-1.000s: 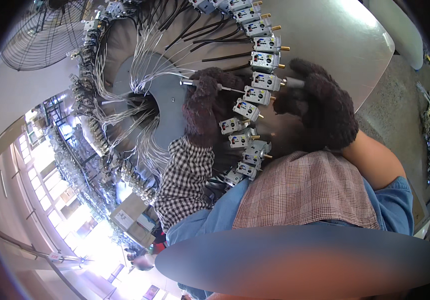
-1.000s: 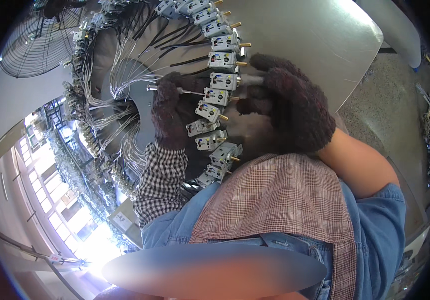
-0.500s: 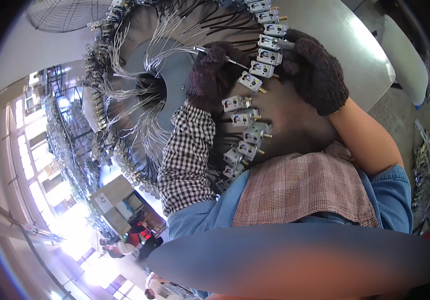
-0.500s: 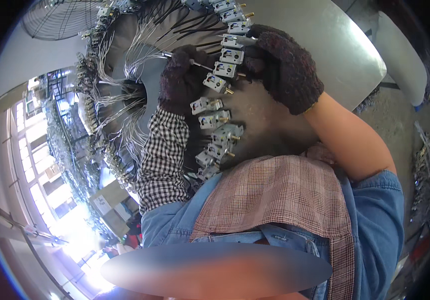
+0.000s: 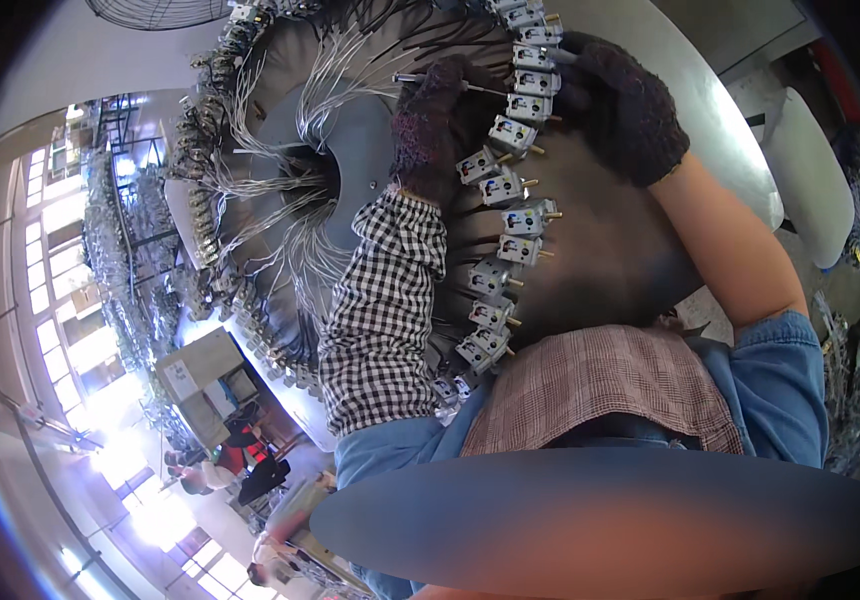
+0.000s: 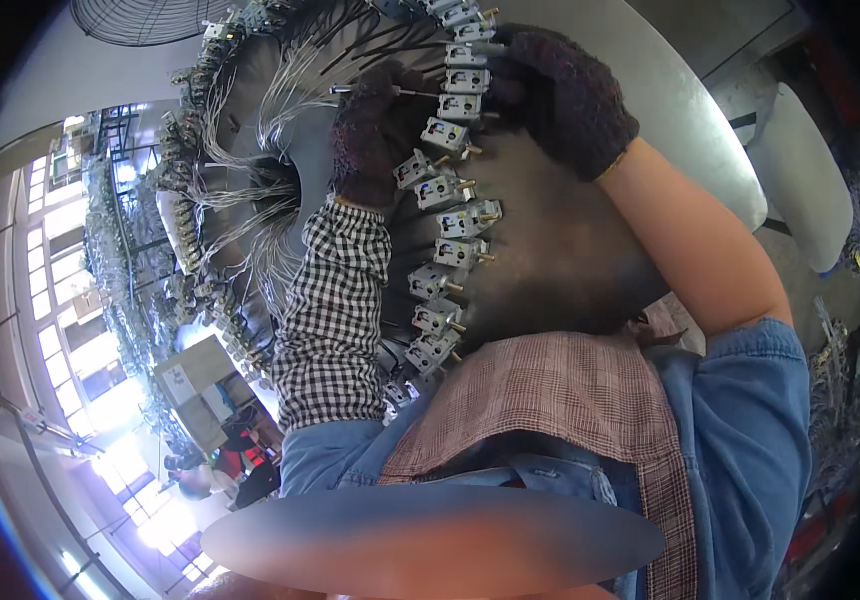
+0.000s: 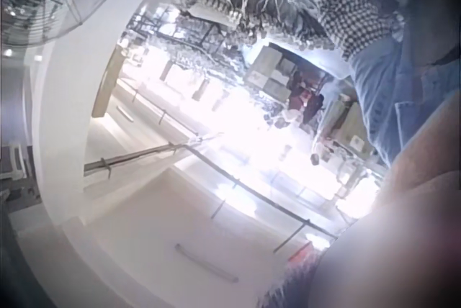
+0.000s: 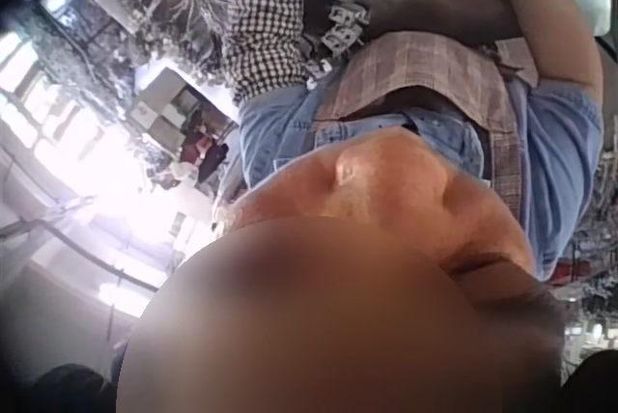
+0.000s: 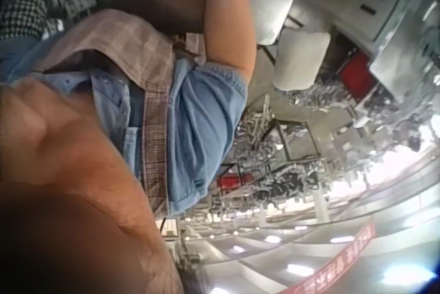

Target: Soldering or connecting wires to specific points on a large circular electrical assembly component.

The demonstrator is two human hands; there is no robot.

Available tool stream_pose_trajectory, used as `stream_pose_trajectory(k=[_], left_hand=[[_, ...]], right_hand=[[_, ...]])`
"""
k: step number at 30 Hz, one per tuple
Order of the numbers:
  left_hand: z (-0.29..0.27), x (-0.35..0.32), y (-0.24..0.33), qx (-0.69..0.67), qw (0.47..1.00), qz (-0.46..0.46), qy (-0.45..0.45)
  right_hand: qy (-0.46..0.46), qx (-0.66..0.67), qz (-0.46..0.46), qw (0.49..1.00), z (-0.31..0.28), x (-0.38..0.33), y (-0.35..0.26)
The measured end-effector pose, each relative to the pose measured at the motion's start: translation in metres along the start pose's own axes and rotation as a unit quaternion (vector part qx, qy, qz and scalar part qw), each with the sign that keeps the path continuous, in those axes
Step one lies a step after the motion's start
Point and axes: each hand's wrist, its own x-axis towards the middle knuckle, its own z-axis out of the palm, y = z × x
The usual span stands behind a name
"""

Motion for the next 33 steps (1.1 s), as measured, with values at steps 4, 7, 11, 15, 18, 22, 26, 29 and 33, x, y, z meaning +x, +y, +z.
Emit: stream_pose_trajectory(k=[4, 7, 11, 15, 18, 22, 26, 29, 33], left_hand=[[-0.009, -0.006, 0.005, 0.183, 0.974, 0.12, -0.064], [-0.021, -0.016, 0.007, 0.123, 0.989, 0.06, -0.055], [0.001, -0.038, 0.0, -0.101, 0.994, -0.022, -0.028], [0.013, -0.046, -0.006, -0.05, 0.993, -0.006, -0.108], [0.012, -0.048, -0.004, -0.05, 0.991, -0.105, -0.068], [0.023, -0.045, 0.011, -0.025, 0.997, -0.074, -0.028], [0.022, -0.038, 0.006, -0.004, 0.999, -0.028, -0.024], [0.024, -0.039, 0.006, -0.034, 0.997, -0.047, -0.043], [0.026, -0.032, 0.005, -0.03, 0.999, -0.027, -0.032]], right_hand=[[-0.011, -0.021, -0.038, 0.999, -0.003, 0.007, 0.004], [0.032, -0.002, -0.072, 0.997, -0.002, -0.001, 0.011], [0.068, -0.014, -0.101, 0.992, 0.005, -0.016, 0.02], [0.094, -0.011, -0.104, 0.99, 0.012, -0.024, 0.027], [0.048, 0.01, -0.103, 0.993, 0.003, -0.028, 0.03], [0.123, 0.051, -0.094, 0.987, -0.002, -0.036, 0.031], [0.178, 0.009, -0.122, 0.976, -0.006, -0.062, 0.022], [0.128, -0.603, -0.247, 0.748, -0.005, -0.09, 0.013], [0.259, -0.138, -0.027, 0.956, 0.016, -0.097, 0.008]])
